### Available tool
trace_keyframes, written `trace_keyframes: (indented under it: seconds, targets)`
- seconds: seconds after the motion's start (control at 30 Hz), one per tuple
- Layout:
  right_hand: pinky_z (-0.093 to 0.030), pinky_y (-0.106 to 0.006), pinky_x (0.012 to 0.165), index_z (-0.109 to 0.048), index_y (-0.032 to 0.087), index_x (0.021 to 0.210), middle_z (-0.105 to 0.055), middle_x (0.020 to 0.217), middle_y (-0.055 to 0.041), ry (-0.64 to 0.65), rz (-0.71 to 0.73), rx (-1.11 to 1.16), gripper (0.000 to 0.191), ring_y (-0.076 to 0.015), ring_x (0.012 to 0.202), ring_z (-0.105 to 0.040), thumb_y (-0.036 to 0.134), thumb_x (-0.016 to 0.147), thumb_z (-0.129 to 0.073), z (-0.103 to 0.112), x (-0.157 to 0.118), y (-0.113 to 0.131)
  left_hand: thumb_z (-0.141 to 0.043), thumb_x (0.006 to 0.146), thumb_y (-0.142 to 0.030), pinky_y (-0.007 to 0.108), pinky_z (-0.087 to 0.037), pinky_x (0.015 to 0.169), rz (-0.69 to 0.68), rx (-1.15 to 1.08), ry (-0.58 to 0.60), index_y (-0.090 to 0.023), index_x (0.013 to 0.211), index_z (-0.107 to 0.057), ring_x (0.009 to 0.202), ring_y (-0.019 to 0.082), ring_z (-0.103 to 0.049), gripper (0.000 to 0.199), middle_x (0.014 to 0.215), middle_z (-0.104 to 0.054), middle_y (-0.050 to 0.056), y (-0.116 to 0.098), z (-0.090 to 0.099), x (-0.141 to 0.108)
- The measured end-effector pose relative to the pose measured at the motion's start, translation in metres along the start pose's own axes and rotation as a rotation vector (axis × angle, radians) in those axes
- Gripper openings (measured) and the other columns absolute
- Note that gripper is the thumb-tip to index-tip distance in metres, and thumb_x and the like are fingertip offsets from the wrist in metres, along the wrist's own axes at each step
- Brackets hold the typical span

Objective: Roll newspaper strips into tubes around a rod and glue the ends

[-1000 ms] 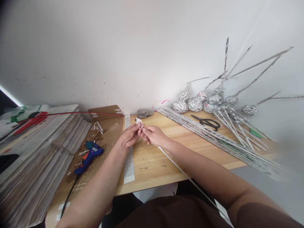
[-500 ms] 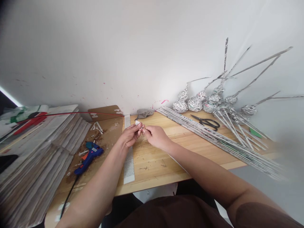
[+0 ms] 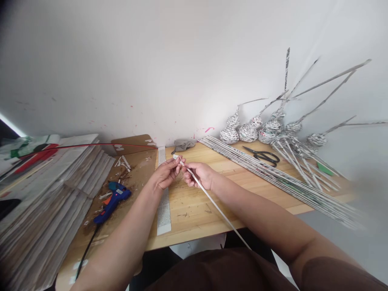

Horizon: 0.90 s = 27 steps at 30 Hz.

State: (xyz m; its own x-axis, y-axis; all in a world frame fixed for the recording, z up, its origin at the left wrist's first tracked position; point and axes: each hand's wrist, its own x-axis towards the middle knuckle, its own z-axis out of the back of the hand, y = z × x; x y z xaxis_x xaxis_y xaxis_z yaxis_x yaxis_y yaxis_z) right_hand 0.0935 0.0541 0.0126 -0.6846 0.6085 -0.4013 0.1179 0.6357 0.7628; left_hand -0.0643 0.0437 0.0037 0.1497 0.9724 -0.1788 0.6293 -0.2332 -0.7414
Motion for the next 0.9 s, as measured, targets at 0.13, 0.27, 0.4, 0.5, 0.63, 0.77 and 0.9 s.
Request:
trace_keyframes:
  seconds: [0.13,0.27,0.4,0.5,0.63,0.77,0.9]
  targets:
    - [-0.031,-0.021,0.040,-0.053,0.017,0.073,-0.049,0.050,0.0027,-0.074,0.081,-0.186,0.029,-0.0099,0.042,-0.046,0.041,0.087,-0.047,0.001,-0.001,0.000,-0.066,0.077,-0.008,0.011,-0.053,0.057,-0.003,0.004,-0.005,-0.006,0.086,-0.068,0.059,0.006,-0.063,0.009,0.080,-0.069,0.007,0.000,0.000,0.000]
    - [-0.036,-0.021,0.045,-0.062,0.017,0.080,-0.056,0.056,0.0014,-0.287,0.464,-0.755,0.032,-0.0097,0.047,-0.051,0.047,0.085,-0.054,-0.002,-0.004,-0.006,-0.068,0.076,-0.008,0.012,-0.053,0.053,-0.026,0.038,-0.075,-0.005,0.082,-0.068,0.055,0.007,-0.062,0.007,0.076,-0.069,0.008,0.000,-0.001,0.000]
    - [-0.037,-0.021,0.045,-0.062,0.016,0.078,-0.054,0.053,0.0020,-0.253,0.440,-0.787,0.033,-0.0085,0.044,-0.049,0.043,0.090,-0.046,-0.004,-0.005,-0.007,-0.068,0.075,-0.008,0.012,-0.053,0.056,-0.021,0.021,-0.058,-0.006,0.083,-0.068,0.058,0.006,-0.063,0.008,0.078,-0.070,0.008,0.000,-0.001,0.000]
    - [-0.032,-0.020,0.040,-0.058,0.015,0.076,-0.050,0.049,0.0026,-0.164,0.286,-0.502,0.033,-0.0084,0.040,-0.046,0.043,0.090,-0.046,-0.004,-0.002,-0.005,-0.068,0.075,-0.007,0.012,-0.054,0.058,-0.009,0.005,-0.041,-0.006,0.084,-0.068,0.061,0.007,-0.064,0.009,0.080,-0.070,0.009,0.000,0.001,0.001]
    - [-0.029,-0.019,0.040,-0.054,0.016,0.076,-0.047,0.049,0.0035,0.005,0.034,-0.064,0.023,-0.0086,0.041,-0.044,0.035,0.087,-0.048,-0.002,-0.002,0.000,-0.065,0.077,-0.005,0.013,-0.054,0.062,-0.009,0.009,-0.029,-0.006,0.087,-0.068,0.063,0.007,-0.065,0.010,0.083,-0.070,0.009,0.002,0.002,0.001]
    - [-0.028,-0.020,0.040,-0.055,0.015,0.078,-0.048,0.049,0.0029,0.022,0.026,-0.063,0.025,-0.0084,0.040,-0.041,0.038,0.087,-0.049,-0.001,-0.006,-0.002,-0.065,0.078,-0.006,0.013,-0.054,0.060,-0.012,0.018,-0.025,-0.006,0.088,-0.068,0.060,0.006,-0.064,0.011,0.082,-0.070,0.008,0.001,0.002,0.000]
    - [-0.028,-0.020,0.040,-0.059,0.014,0.083,-0.046,0.052,0.0038,-0.018,0.126,-0.281,0.036,-0.0069,0.040,-0.040,0.050,0.085,-0.053,0.001,-0.019,-0.011,-0.068,0.076,-0.011,0.010,-0.049,0.047,-0.023,0.028,-0.093,-0.009,0.086,-0.069,0.053,0.004,-0.059,0.010,0.079,-0.070,0.006,-0.002,0.002,-0.001]
